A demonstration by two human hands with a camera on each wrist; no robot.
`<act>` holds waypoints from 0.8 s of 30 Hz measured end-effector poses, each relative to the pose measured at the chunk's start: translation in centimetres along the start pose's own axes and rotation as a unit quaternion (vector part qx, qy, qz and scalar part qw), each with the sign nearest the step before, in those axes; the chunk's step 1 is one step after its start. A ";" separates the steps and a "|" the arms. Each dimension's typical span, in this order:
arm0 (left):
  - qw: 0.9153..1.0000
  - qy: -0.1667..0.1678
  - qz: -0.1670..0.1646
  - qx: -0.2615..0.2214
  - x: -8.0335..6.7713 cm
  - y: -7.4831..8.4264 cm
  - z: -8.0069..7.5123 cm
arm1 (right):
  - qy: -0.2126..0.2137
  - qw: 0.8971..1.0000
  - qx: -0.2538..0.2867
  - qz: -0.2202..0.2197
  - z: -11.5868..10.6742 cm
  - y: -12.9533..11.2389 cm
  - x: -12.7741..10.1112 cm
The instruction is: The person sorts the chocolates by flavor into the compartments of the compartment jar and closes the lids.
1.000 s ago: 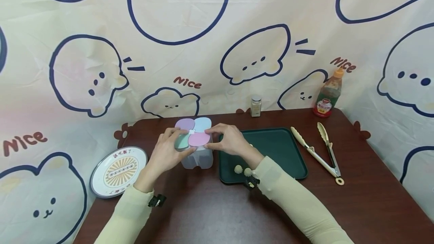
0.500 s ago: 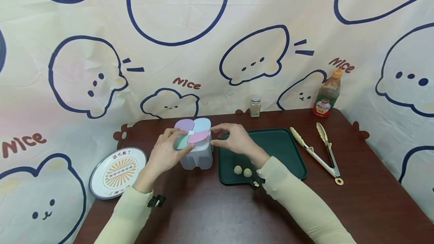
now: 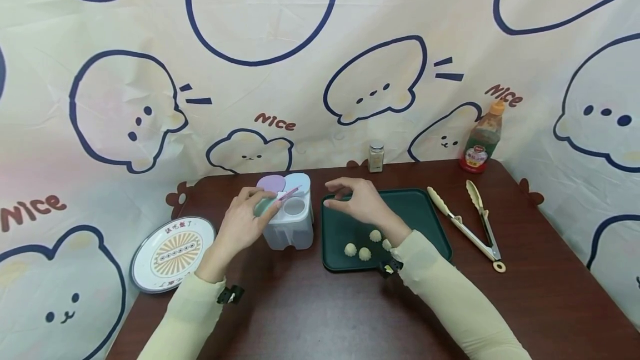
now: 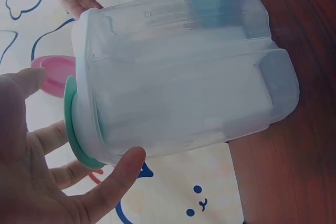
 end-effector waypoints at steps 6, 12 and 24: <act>1.000 -0.003 -0.006 -0.008 0.0 0.1 -0.1 | 0.010 1.000 0.012 0.017 -0.8 1.0 -0.7; 1.000 0.000 -0.005 -0.012 0.1 0.1 -0.2 | 0.030 0.999 0.011 0.017 -1.6 1.6 -1.2; 1.000 0.021 0.001 -0.012 0.2 -0.1 -0.3 | 0.051 0.998 -0.009 0.046 -3.7 3.2 -2.4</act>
Point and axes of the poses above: each hand's wrist, its own x-axis towards the middle knuckle, its own z-axis out of the palm, y = z × x, the point moved 2 cm from there along x, towards the middle knuckle
